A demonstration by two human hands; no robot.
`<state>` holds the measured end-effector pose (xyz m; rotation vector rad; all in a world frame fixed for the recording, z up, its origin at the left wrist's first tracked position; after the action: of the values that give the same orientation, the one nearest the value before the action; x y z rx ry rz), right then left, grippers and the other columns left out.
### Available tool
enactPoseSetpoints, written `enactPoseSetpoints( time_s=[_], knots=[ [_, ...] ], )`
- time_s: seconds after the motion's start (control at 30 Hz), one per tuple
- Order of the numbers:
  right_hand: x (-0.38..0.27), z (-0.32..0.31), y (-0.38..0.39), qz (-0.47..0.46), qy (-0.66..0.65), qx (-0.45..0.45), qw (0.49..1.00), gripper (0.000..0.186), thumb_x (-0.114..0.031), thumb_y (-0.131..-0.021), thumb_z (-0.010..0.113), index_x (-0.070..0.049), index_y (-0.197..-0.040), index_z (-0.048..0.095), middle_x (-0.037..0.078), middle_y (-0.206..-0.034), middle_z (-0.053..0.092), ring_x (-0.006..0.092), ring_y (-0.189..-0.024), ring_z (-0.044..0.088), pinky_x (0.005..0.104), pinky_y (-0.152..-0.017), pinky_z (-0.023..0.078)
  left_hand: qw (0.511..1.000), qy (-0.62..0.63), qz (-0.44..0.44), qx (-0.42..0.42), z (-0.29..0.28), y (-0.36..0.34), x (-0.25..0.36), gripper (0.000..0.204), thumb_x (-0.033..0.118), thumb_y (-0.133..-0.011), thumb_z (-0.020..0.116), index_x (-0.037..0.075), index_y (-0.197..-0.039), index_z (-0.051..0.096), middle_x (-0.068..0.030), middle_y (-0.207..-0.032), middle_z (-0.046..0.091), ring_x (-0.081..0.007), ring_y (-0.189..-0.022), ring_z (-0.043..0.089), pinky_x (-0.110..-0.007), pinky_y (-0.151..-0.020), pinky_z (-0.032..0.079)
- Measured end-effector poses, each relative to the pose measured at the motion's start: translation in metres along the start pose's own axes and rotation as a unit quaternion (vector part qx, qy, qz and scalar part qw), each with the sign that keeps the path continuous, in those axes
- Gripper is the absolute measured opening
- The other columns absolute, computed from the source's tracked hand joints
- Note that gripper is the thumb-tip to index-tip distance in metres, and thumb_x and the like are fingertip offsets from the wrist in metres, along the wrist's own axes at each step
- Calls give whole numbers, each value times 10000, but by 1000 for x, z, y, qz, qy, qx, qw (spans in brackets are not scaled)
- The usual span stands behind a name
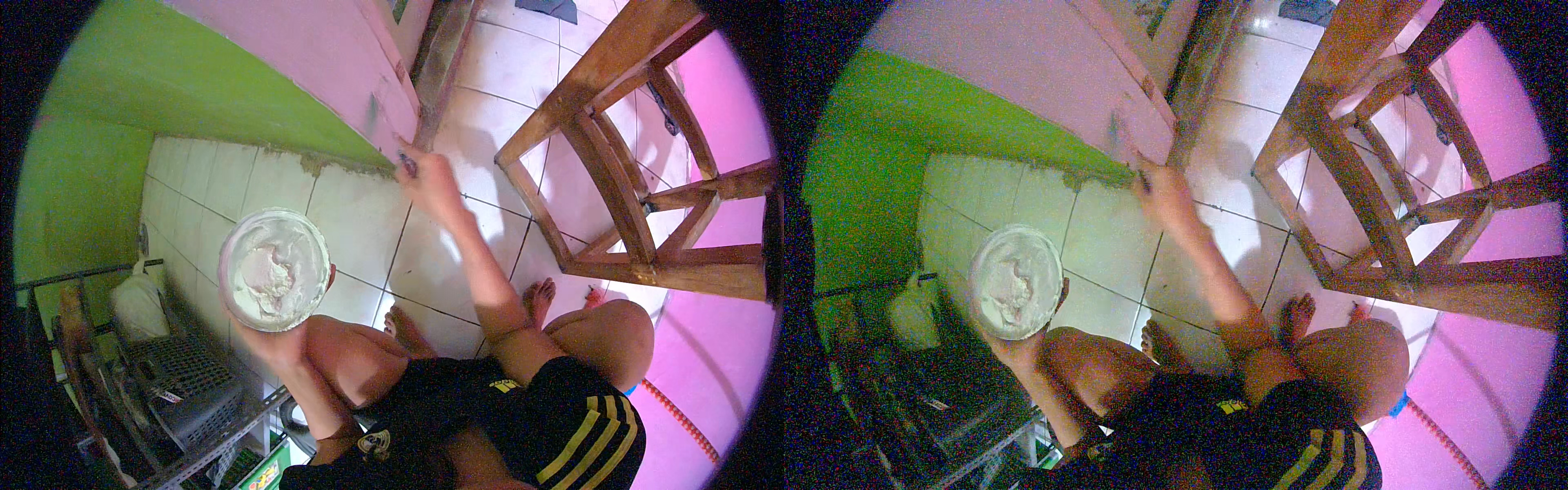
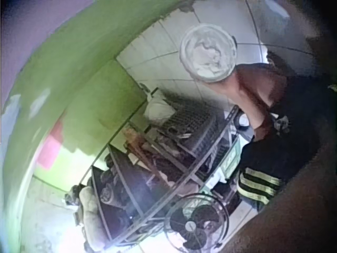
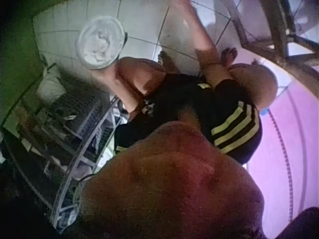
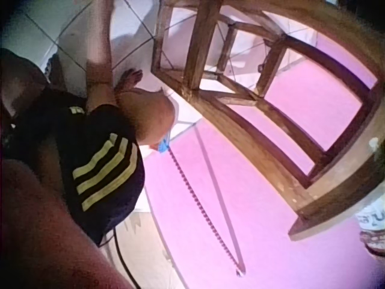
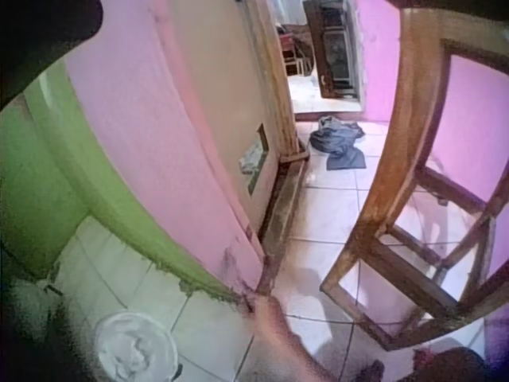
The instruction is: The person applies white plaster to various parts of a wall and doorway trim using a putty knife and a bowl of plaster.
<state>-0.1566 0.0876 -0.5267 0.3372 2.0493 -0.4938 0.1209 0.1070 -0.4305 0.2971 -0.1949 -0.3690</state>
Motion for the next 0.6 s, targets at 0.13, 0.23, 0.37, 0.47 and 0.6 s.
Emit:
enactPoseSetpoints(
  time_s=[0.13,0.23,0.37,0.47,0.6],
  knots=[
    [48,-50,-20,57,-72,-70,993,406,-105,-832,553,-118,-1238,567,100,-703,624,146,-554,551,315,-555,470,997,66,-36,-35,8,1,-4,603,453,-880,455,141,-1387,356,-132,-1457,290,-376,-1347,220,-699,-1033,102],
    [80,-72,-34,109,-30,-37,993,380,-112,-837,541,-131,-1213,590,73,-704,622,137,-580,554,305,-579,471,1000,20,-22,-4,15,-3,-12,598,454,-881,451,142,-1384,361,-129,-1458,290,-374,-1346,221,-724,-1012,97],
    [73,-65,-39,55,43,10,998,373,-151,-832,542,-151,-1201,596,127,-713,616,204,-599,574,332,-625,478,968,-214,93,96,13,-2,-9,597,460,-881,445,140,-1378,366,-122,-1454,296,-372,-1345,222,-762,-975,91],
    [62,-53,-37,14,41,36,998,381,-182,-820,539,-169,-1197,593,207,-735,585,301,-649,594,376,-653,472,986,-133,74,62,9,-1,-12,592,458,-882,442,138,-1374,370,-122,-1450,300,-372,-1343,226,-766,-969,97],
    [54,-40,-43,62,80,1,995,363,-186,-813,539,-155,-1167,614,225,-800,612,343,-719,621,403,-672,477,990,-108,63,62,17,-1,-13,583,444,-882,446,132,-1370,374,-130,-1449,297,-377,-1336,238,-761,-971,118]
  ],
)
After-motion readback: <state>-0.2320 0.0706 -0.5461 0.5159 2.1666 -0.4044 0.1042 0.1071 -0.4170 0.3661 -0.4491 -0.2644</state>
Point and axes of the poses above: each hand's wrist, its own y-axis away from the middle knuckle, its own z-axis out of the palm, x = y × z, the point moved 6 cm from there along -y, towards the middle knuckle
